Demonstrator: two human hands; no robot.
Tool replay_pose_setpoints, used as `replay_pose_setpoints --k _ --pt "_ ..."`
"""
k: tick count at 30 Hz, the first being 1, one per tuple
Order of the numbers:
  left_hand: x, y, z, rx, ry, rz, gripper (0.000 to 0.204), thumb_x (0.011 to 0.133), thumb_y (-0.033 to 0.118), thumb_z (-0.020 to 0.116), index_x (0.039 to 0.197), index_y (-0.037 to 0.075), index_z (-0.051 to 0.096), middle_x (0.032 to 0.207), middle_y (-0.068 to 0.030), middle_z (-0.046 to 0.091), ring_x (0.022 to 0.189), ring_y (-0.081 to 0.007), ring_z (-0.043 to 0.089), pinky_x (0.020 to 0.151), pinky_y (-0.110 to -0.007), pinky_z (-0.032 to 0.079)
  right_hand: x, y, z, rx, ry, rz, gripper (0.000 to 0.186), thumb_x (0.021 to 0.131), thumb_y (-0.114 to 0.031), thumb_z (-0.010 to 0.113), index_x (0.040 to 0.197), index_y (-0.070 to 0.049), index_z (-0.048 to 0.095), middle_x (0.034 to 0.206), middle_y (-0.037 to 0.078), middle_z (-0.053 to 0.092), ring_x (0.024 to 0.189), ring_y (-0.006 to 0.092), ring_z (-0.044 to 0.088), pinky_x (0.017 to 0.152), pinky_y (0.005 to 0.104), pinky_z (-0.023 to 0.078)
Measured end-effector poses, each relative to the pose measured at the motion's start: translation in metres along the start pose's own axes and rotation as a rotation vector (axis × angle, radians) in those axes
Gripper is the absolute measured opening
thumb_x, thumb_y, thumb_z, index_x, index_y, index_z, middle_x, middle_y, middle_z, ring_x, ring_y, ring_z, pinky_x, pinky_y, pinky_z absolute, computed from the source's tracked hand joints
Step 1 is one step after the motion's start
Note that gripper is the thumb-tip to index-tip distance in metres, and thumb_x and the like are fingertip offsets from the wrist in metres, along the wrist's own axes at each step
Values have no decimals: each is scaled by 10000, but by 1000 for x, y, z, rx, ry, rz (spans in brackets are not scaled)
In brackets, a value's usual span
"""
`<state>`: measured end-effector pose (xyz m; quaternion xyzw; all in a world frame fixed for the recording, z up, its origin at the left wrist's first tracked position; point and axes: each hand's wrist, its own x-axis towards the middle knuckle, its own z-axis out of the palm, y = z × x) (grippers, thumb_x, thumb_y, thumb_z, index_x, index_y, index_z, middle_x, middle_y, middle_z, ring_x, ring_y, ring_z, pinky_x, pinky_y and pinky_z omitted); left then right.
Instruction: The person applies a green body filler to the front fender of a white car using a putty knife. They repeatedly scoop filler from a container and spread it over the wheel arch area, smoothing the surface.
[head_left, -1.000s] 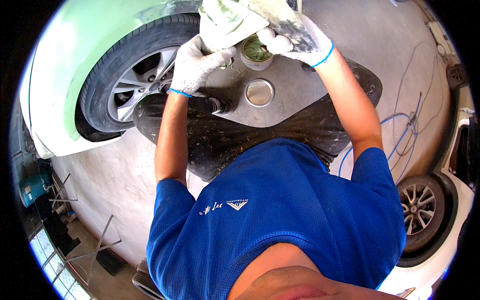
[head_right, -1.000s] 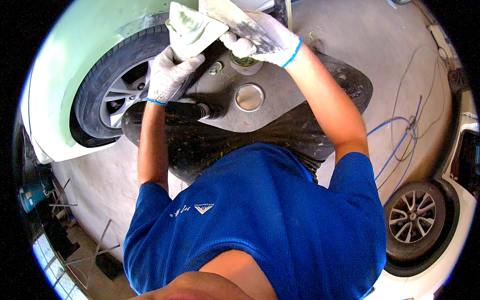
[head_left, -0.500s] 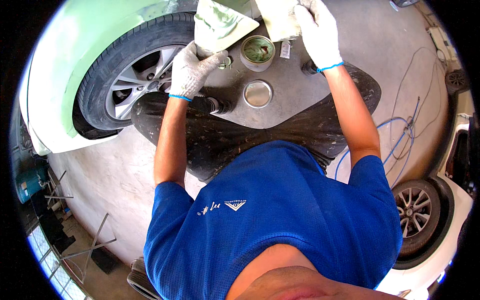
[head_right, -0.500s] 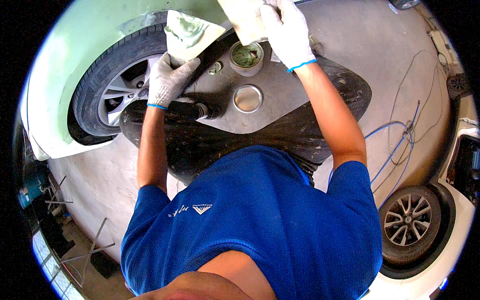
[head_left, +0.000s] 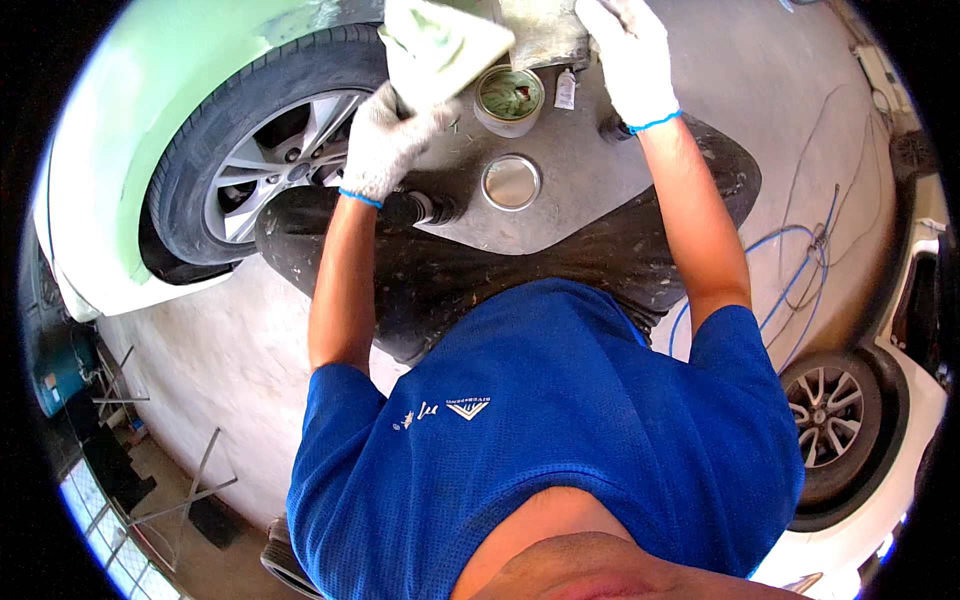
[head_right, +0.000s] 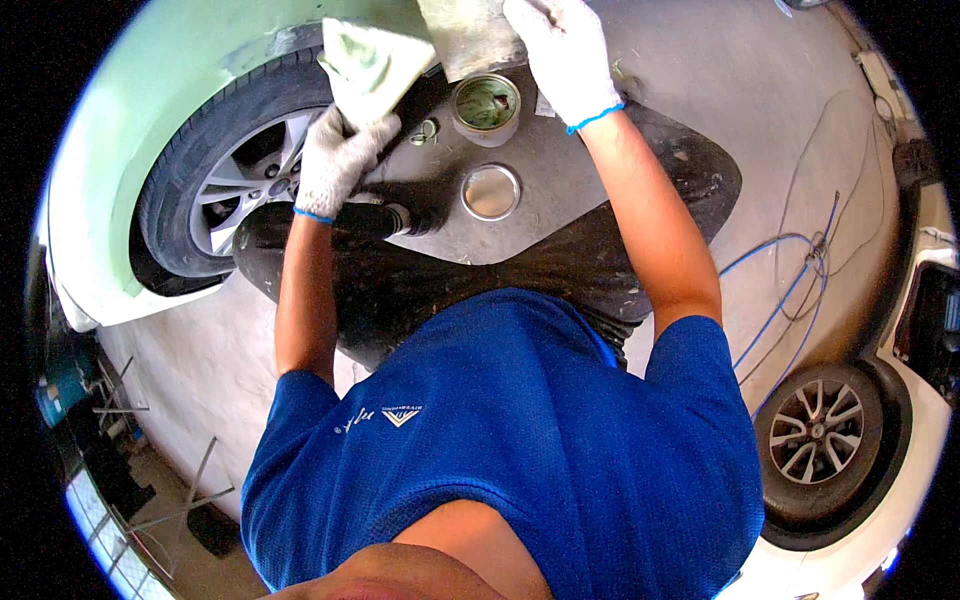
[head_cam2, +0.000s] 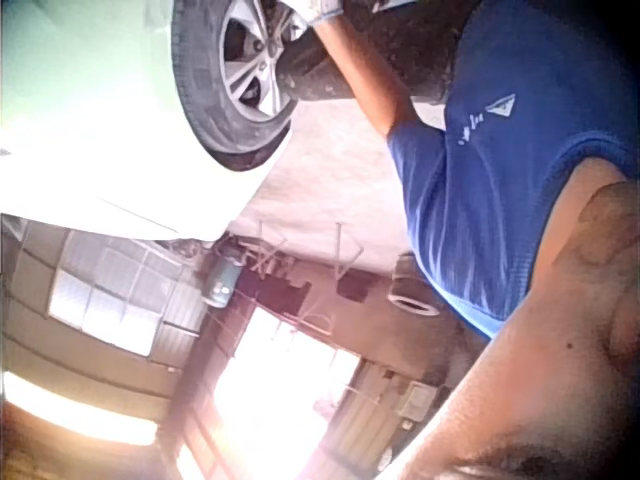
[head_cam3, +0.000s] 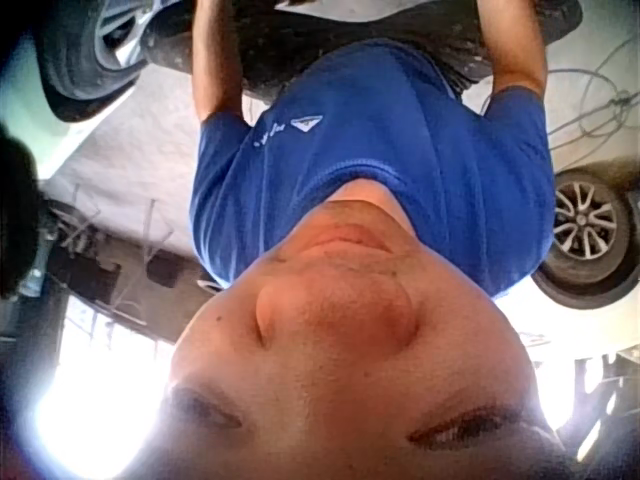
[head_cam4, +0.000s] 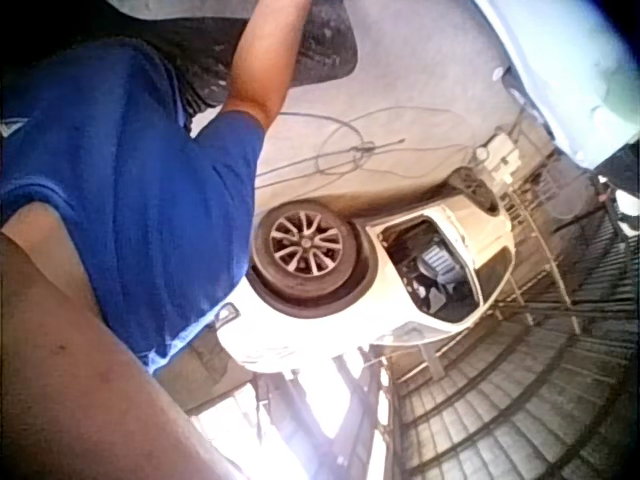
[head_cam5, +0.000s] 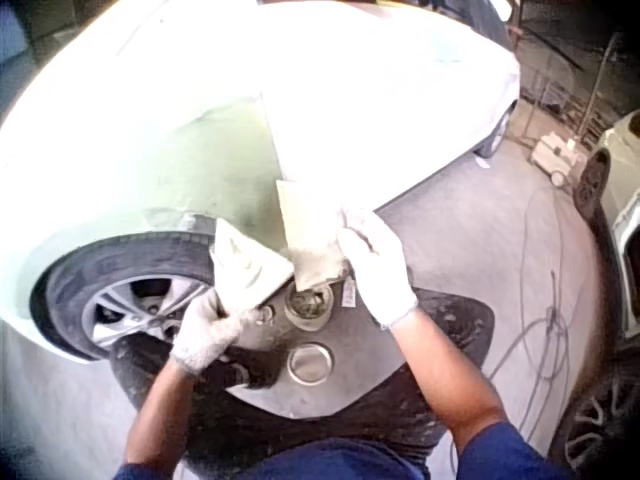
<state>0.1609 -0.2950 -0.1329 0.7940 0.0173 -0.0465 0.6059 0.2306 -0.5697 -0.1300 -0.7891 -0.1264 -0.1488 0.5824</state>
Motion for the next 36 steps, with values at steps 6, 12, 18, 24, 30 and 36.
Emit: replay_pose_setpoints --k 6,12,18,24,30,36 --pt "-12 -8 1 -6 -170 34 484 764 183 823 1143 -37 617 1039 -82 698 920 -112 633 829 -284 524 -6 9 7 75 -238 36 314 913 -127 545 1178 15 634 1044 105 684 963 158 635 882 292 502" --pt "-15 3 3 -193 -177 57 475 776 126 810 1171 -35 601 1076 -83 694 947 -132 648 874 -300 527 -6 11 11 365 -287 109 311 915 -121 544 1178 17 635 1054 98 682 963 156 634 883 290 504" --pt "-10 15 24 5 -289 20 540 742 176 852 1170 -43 606 1087 -90 693 962 -118 633 887 -285 510 -26 -23 29 894 -422 421 336 932 -144 569 1228 10 613 1133 91 667 1035 140 627 909 285 502" --pt "2 7 6 -203 -109 -82 492 792 129 803 1210 -12 586 1111 -68 677 988 -137 622 902 -304 502 -18 42 3 64 -327 106 320 895 -123 548 1176 4 632 1098 113 686 996 171 636 898 301 493" --pt "-24 -30 22 -245 -291 -119 536 720 145 864 1173 -1 618 1082 -43 678 976 -122 616 888 -293 503 -31 66 55 365 -239 488 212 792 -117 667 969 1 653 893 64 670 840 152 615 763 294 501" --pt "-65 -33 0 542 -223 -170 355 720 246 847 914 -14 705 811 -136 723 708 -158 680 670 -289 531 -86 99 143 689 -652 849 250 847 -118 653 1066 -1 678 1014 94 699 928 180 648 836 349 519"
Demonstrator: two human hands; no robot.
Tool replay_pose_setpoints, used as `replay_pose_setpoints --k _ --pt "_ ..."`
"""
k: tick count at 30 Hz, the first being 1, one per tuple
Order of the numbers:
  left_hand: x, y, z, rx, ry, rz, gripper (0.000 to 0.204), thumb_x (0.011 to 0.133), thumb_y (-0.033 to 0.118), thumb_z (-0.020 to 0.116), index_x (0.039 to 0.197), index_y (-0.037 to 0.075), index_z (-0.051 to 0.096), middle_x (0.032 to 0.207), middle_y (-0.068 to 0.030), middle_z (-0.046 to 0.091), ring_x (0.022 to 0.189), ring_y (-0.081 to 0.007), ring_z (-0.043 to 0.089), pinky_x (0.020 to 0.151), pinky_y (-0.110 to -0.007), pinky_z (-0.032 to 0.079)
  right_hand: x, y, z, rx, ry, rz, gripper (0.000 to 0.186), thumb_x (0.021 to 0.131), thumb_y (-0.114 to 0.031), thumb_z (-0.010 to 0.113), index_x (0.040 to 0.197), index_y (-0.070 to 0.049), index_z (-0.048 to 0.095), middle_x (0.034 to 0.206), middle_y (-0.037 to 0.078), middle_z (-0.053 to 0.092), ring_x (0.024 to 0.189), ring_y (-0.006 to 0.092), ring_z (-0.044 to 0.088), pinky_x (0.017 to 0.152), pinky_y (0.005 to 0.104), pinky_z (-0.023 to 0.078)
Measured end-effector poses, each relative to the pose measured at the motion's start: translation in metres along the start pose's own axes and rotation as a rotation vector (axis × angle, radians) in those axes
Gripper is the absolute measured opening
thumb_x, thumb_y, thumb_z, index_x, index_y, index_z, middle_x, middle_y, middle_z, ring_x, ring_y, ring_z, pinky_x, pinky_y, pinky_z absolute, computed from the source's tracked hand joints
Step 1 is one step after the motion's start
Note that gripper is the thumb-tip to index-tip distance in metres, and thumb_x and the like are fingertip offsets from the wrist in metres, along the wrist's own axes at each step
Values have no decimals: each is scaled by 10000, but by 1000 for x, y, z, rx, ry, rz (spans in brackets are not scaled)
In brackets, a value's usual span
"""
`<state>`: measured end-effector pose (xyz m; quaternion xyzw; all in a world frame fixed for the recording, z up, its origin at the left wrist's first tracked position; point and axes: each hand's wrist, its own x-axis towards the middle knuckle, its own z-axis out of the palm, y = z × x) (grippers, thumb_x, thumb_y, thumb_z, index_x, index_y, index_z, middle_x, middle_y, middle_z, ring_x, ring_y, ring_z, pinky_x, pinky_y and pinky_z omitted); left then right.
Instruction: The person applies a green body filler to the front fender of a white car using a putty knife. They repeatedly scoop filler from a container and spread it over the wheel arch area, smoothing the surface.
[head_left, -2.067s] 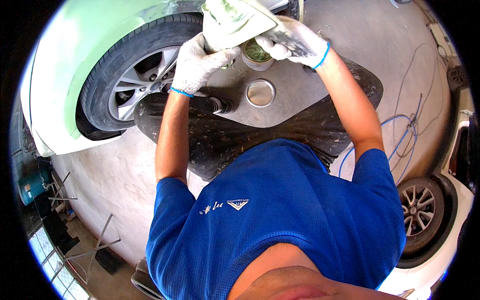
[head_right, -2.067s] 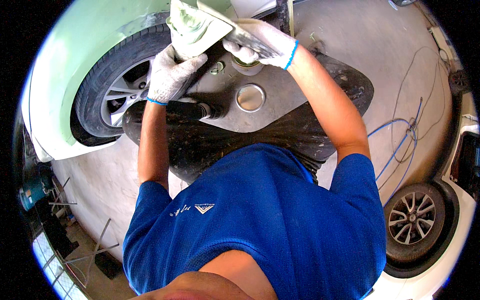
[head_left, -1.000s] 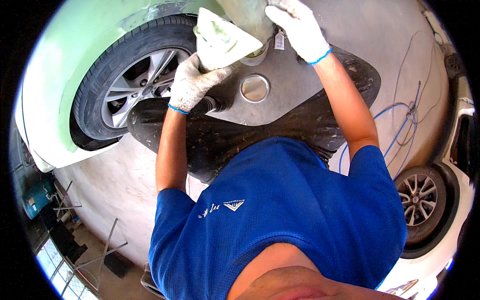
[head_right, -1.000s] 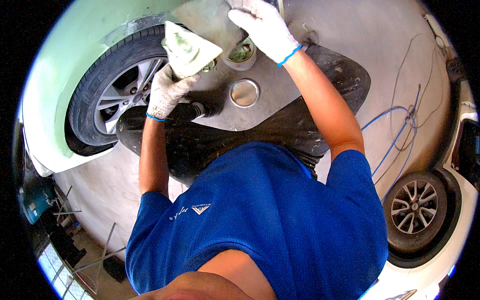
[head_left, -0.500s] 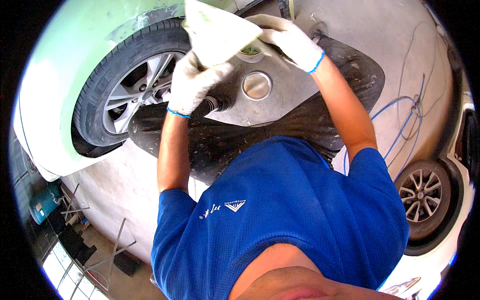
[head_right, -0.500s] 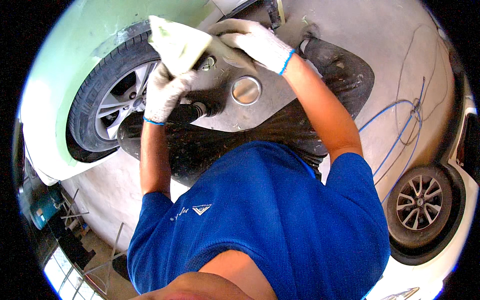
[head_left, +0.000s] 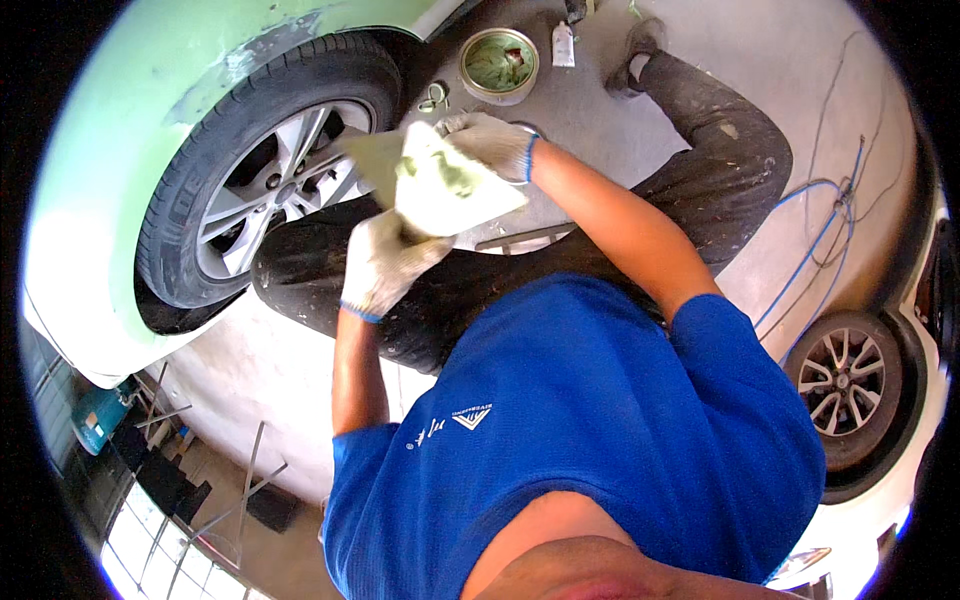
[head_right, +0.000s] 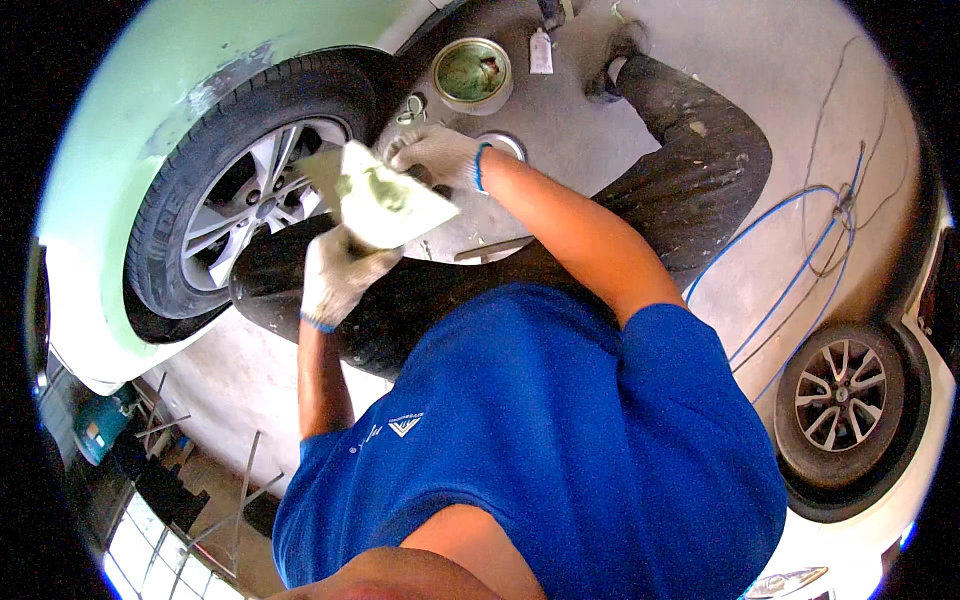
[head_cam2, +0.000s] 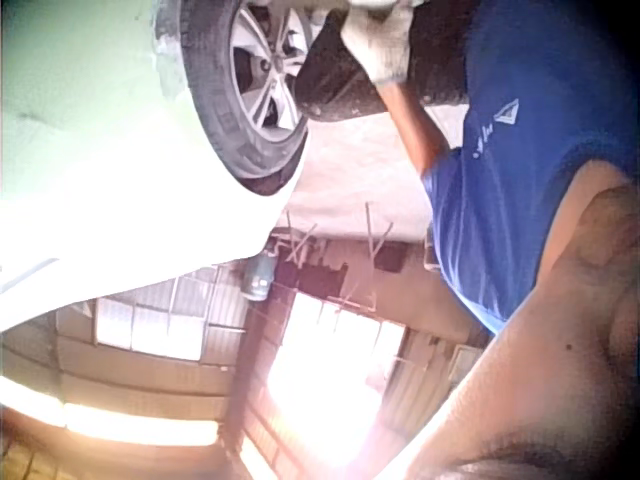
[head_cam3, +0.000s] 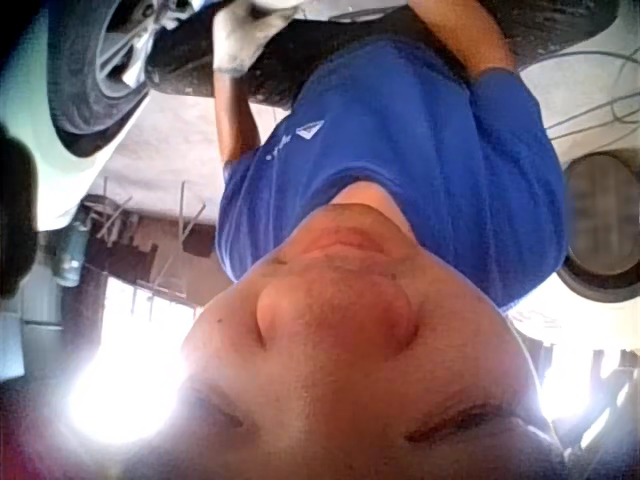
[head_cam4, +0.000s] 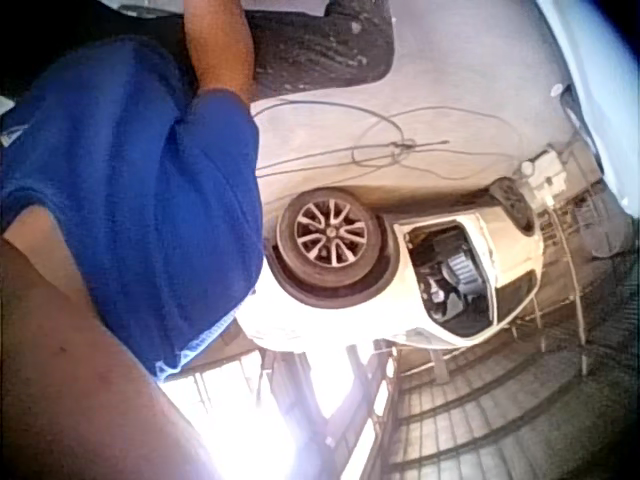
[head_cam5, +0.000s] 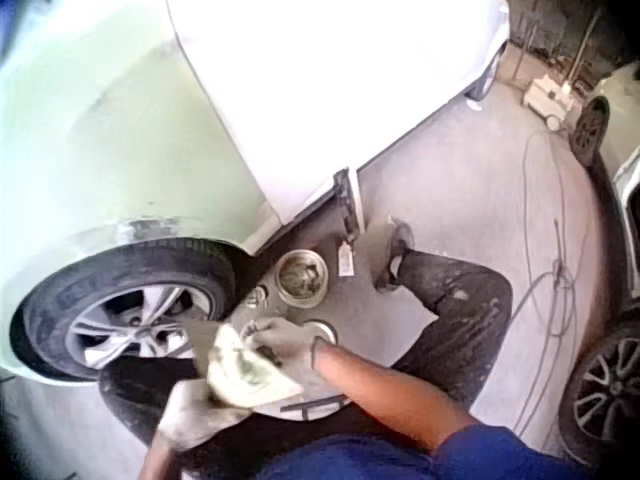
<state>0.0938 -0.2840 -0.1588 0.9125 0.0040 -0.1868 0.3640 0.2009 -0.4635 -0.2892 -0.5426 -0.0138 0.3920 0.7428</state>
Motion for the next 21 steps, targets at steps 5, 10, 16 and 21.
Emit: replay_pose_setpoints --k 5,10,16,21 --pt "-63 -10 -63 158 165 -251 330 759 243 797 869 -53 704 731 -71 694 658 -88 588 609 -271 489 74 184 -114 -1177 344 105 390 850 -286 669 1168 -61 658 1170 117 667 1053 282 633 908 409 504" --pt "-96 -50 -68 152 295 -391 205 762 158 740 813 -35 690 664 -1 628 627 -49 522 553 -240 425 52 230 -174 -942 801 613 485 819 -421 674 1179 -97 648 1251 188 618 1108 349 622 921 444 509" --pt "-83 -69 -61 202 389 -406 231 695 164 748 817 -22 688 736 -57 690 674 -121 605 627 -322 501 46 220 -159 -809 932 740 405 849 -347 634 1165 -93 625 1222 235 585 1110 411 602 924 470 512" --pt "-72 -43 -61 288 374 -286 266 709 213 732 834 -18 691 711 -57 691 639 -134 620 612 -331 512 58 239 -167 -803 957 581 404 815 -325 652 1147 -93 649 1188 222 621 1086 384 622 920 473 514"
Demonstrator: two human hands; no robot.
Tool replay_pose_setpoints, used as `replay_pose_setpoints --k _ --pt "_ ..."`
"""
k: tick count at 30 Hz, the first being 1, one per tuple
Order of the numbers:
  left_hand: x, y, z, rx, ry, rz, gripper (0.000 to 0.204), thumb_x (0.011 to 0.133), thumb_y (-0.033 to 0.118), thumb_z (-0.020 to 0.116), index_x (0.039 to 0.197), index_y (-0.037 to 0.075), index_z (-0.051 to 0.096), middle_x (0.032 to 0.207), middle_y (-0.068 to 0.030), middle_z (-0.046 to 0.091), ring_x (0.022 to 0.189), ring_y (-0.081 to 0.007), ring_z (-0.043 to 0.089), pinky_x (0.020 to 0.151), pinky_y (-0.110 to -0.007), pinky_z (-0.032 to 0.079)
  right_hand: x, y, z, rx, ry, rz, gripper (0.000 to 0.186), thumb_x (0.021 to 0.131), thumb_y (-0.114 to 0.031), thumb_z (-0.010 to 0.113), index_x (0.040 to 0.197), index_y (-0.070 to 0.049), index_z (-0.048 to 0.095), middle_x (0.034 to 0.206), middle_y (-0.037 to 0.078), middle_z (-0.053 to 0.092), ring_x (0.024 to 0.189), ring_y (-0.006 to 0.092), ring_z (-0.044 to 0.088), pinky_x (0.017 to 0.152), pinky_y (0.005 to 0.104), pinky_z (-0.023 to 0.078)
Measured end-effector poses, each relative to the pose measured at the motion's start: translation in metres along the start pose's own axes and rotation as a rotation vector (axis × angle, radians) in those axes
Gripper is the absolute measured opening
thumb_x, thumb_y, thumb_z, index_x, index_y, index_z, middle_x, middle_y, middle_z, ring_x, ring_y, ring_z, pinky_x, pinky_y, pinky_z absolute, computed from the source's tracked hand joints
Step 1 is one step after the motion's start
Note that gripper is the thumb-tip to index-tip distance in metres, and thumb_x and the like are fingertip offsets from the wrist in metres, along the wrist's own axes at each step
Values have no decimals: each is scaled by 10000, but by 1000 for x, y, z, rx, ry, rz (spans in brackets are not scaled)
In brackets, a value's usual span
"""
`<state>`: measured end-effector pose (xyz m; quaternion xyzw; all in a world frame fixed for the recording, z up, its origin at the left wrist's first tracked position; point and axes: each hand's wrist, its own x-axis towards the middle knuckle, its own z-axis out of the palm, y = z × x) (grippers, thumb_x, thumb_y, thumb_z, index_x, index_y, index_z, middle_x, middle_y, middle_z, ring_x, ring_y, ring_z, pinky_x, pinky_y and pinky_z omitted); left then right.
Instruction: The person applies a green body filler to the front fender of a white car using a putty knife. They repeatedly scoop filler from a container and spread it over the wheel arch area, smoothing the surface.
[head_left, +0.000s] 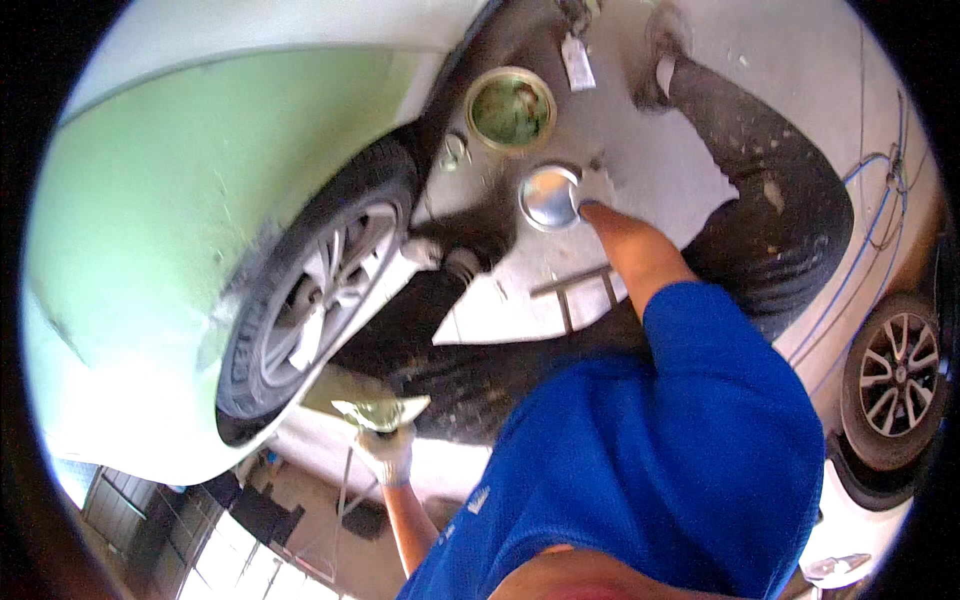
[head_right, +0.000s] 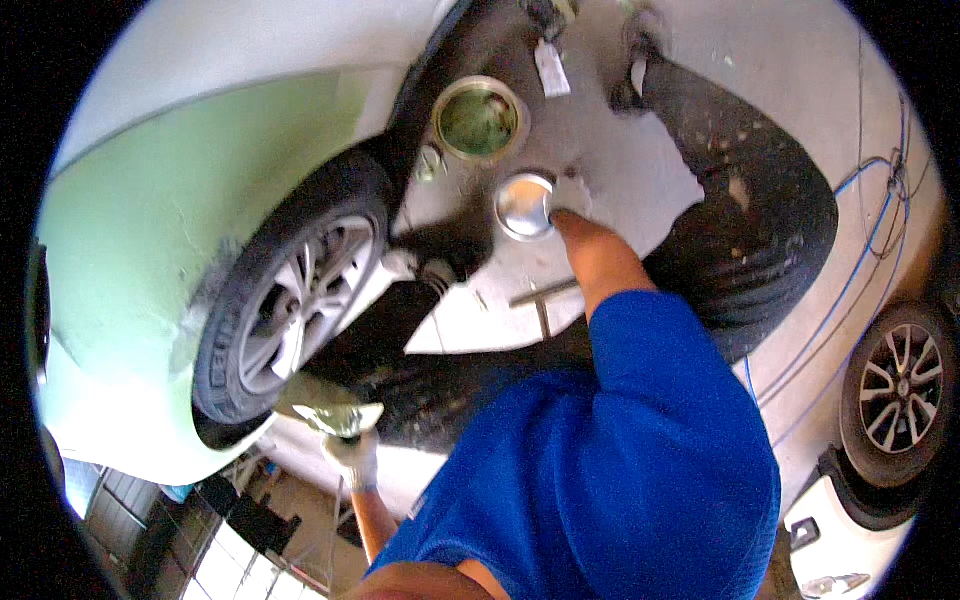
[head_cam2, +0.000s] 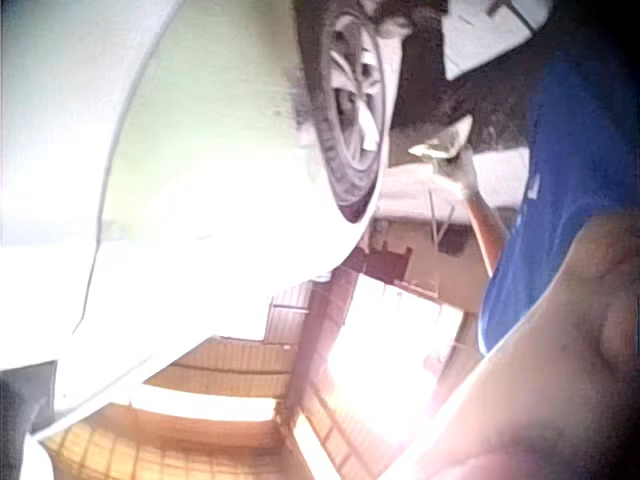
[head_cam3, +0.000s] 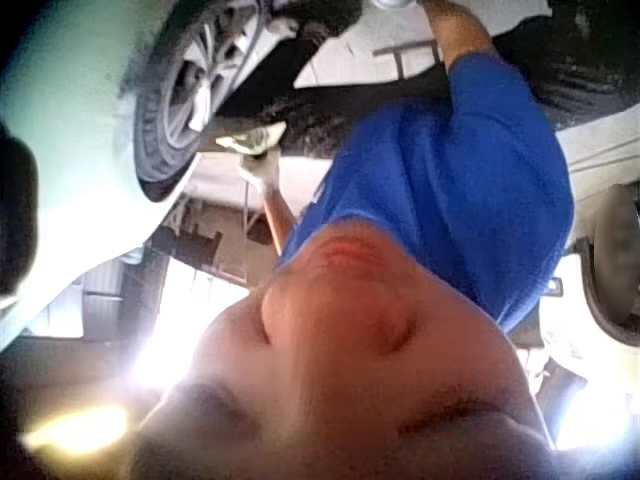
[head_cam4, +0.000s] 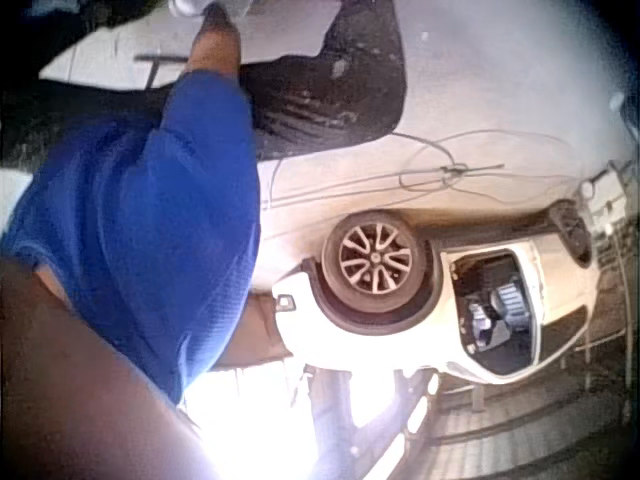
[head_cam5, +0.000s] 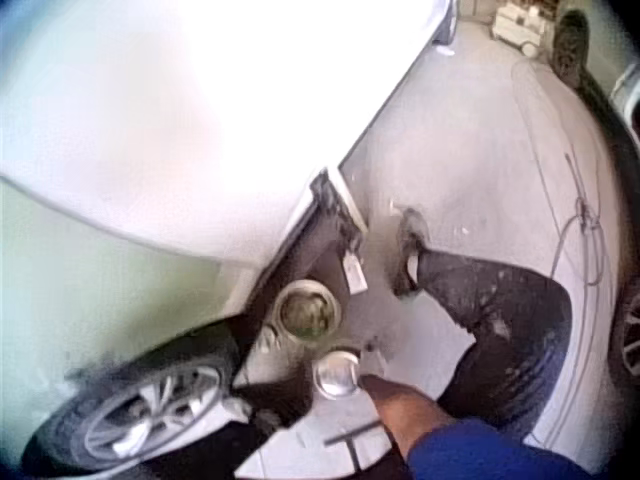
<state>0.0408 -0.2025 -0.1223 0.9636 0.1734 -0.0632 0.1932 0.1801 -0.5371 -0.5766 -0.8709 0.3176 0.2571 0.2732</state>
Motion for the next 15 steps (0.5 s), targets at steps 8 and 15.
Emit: replay_pose_setpoints --k 8,15 --pt "9 -8 1 -34 -19 69 248 752 221 700 755 -24 657 599 -37 617 590 -66 518 518 -290 435 -20 -78 -82 338 212 197 497 738 -290 729 1110 11 592 1096 266 651 1049 407 630 897 470 494" --pt "4 -32 -4 -118 -107 61 340 697 262 778 841 -32 685 752 -58 700 701 -96 614 655 -292 512 -40 -119 -107 220 504 -458 393 744 -164 713 1110 -72 604 1063 201 619 999 401 583 869 507 463"
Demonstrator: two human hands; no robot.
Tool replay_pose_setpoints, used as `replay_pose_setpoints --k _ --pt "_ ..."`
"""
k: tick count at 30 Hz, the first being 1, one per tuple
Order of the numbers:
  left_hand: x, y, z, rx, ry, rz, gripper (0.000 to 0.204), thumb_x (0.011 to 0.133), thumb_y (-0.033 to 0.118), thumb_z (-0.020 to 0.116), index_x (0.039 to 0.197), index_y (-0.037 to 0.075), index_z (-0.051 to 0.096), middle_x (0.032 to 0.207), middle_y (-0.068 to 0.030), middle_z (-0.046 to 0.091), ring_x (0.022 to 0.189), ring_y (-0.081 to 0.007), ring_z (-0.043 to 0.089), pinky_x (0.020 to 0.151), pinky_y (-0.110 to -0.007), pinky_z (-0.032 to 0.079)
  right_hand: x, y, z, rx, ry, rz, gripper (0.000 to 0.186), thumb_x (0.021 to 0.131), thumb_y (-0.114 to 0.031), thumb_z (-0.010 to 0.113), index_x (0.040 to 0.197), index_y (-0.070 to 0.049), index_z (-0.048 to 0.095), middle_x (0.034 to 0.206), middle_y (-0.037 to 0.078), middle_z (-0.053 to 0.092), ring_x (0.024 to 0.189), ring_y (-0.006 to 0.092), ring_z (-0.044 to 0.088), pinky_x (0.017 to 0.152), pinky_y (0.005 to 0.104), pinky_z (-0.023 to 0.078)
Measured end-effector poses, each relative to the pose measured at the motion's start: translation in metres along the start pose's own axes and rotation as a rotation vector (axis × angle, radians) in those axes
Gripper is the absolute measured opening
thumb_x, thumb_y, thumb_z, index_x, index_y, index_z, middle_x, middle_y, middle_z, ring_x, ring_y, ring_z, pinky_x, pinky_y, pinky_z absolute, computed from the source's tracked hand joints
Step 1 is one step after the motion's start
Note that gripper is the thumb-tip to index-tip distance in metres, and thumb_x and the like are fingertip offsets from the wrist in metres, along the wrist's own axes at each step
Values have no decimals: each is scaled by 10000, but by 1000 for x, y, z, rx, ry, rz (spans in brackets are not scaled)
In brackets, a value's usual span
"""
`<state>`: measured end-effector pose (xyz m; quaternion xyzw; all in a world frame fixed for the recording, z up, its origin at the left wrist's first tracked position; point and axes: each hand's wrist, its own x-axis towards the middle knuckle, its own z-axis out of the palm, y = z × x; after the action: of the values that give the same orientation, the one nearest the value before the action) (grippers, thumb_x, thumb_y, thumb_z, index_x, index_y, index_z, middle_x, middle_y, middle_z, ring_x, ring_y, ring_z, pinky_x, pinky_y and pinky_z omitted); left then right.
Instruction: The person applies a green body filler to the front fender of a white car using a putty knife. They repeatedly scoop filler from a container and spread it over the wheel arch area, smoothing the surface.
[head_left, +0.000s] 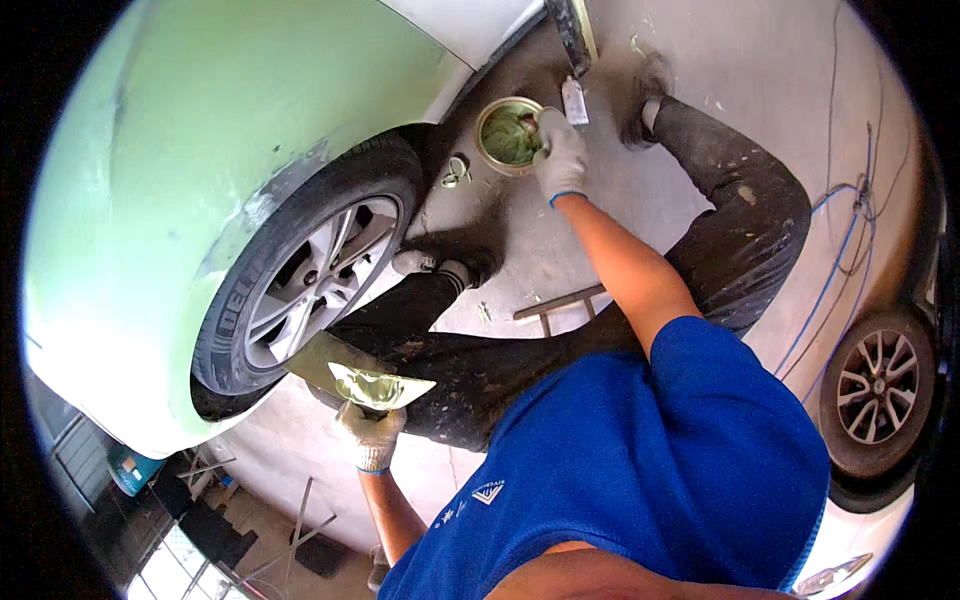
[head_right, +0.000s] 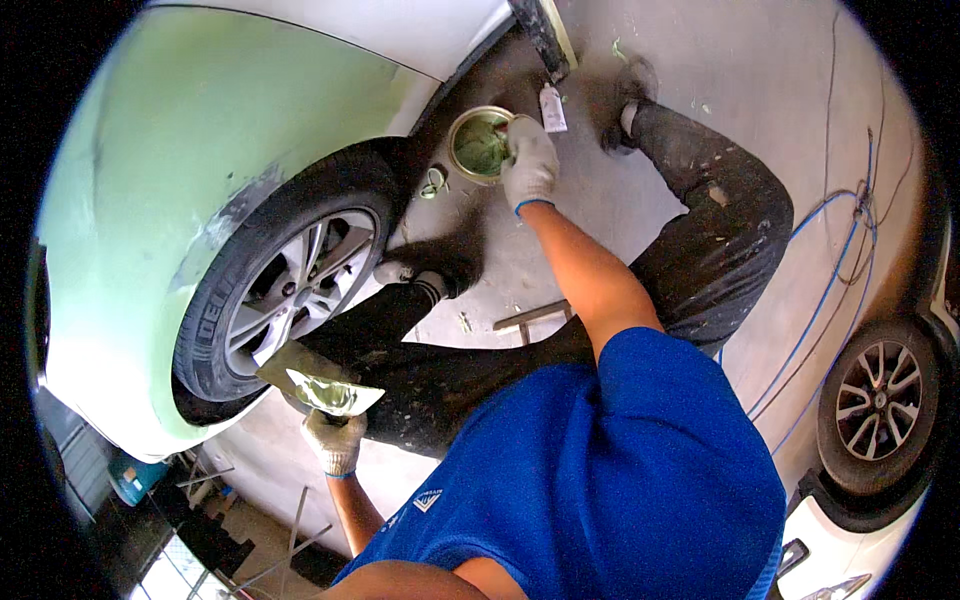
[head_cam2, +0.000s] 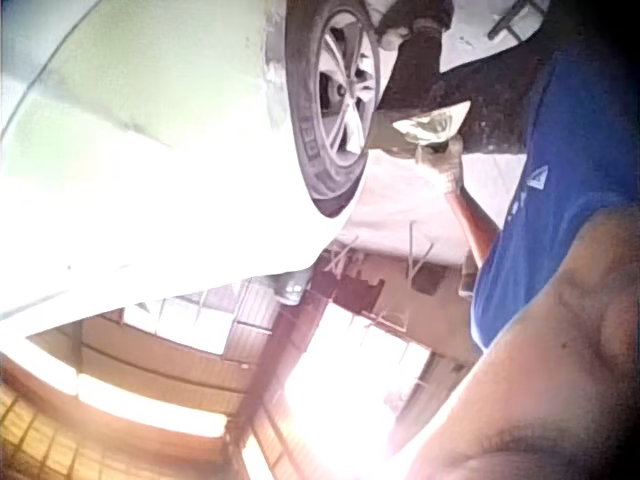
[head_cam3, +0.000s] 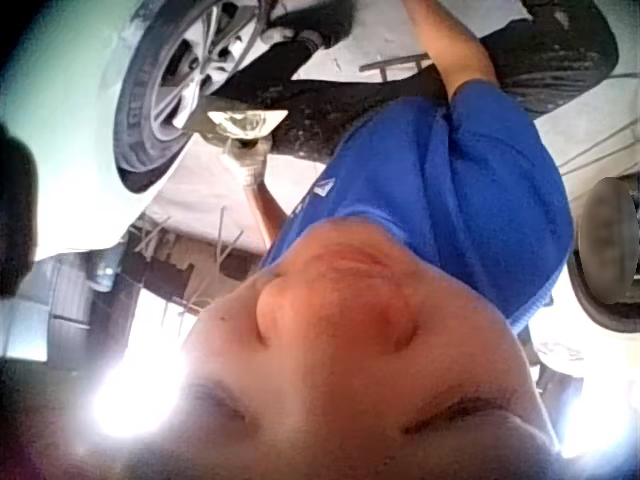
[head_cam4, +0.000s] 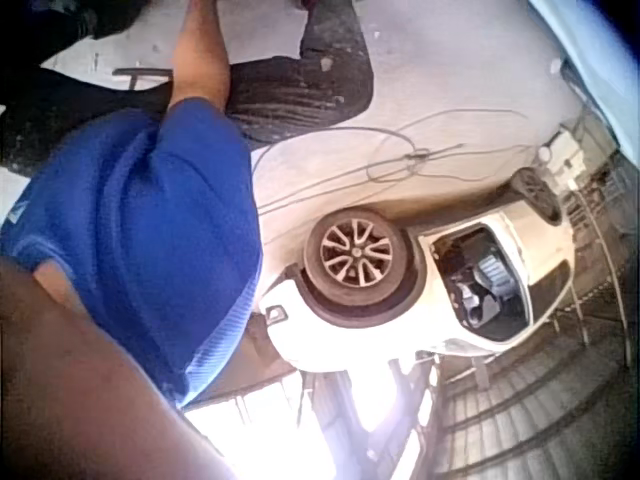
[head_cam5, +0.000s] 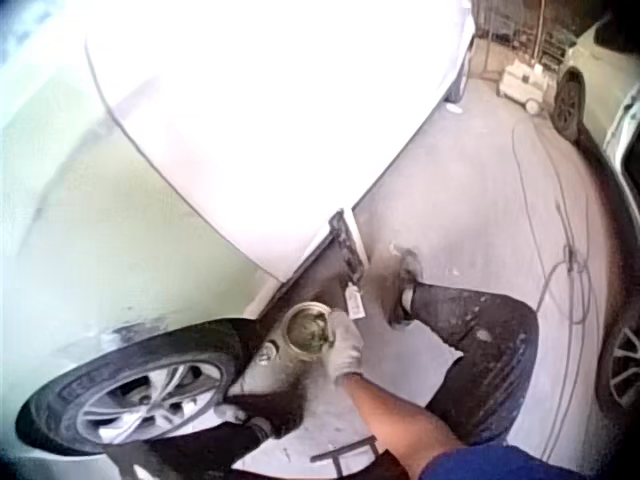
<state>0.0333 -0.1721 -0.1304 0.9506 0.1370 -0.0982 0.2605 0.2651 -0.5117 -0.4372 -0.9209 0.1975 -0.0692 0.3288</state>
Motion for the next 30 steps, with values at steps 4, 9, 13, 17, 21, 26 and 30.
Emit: replay_pose_setpoints --k 4,9,13,17,21,26,30 --pt "-6 7 0 -120 49 -52 302 699 222 783 845 -24 685 753 -39 694 697 -88 604 655 -282 508 -2 -26 -7 -159 -151 -469 262 774 -119 624 1034 -91 617 1082 155 589 1052 368 552 876 485 446" --pt "-7 2 -1 -45 72 -55 277 683 228 800 798 2 692 680 -54 675 635 -96 602 609 -289 501 0 -24 26 -224 -394 -495 353 798 -178 643 1143 -116 612 1249 179 545 1181 391 501 986 484 401" --pt "-11 3 3 -48 122 -48 286 672 241 807 788 3 698 670 -57 676 630 -100 606 602 -294 501 26 -29 13 -227 -106 -264 551 809 -295 681 1303 -124 505 1318 186 502 1236 387 473 1022 495 379" --pt "-5 14 0 -113 72 -75 285 699 196 764 853 -31 689 766 -54 704 714 -80 604 661 -285 512 66 -5 24 -61 -299 386 871 726 -556 734 1400 -123 393 1359 214 459 1264 399 453 1034 507 389" --pt "2 17 -1 -20 43 -116 307 682 226 768 823 -31 678 714 -27 670 687 -69 570 628 -273 493 76 5 45 20 -430 451 926 728 -654 680 1393 -67 414 1337 290 484 1243 404 501 1034 468 416" --pt "15 24 2 24 13 -67 171 722 151 706 756 -12 665 670 11 640 643 -56 538 563 -267 456 134 88 70 320 -338 337 805 815 -627 548 1384 -65 460 1385 259 493 1240 380 522 1032 436 418" --pt "12 28 6 78 40 -130 160 726 147 706 713 -4 652 644 22 627 616 -53 526 538 -254 434 151 85 38 -124 -211 538 639 856 -587 524 1297 -125 524 1335 168 510 1196 379 527 965 485 460"
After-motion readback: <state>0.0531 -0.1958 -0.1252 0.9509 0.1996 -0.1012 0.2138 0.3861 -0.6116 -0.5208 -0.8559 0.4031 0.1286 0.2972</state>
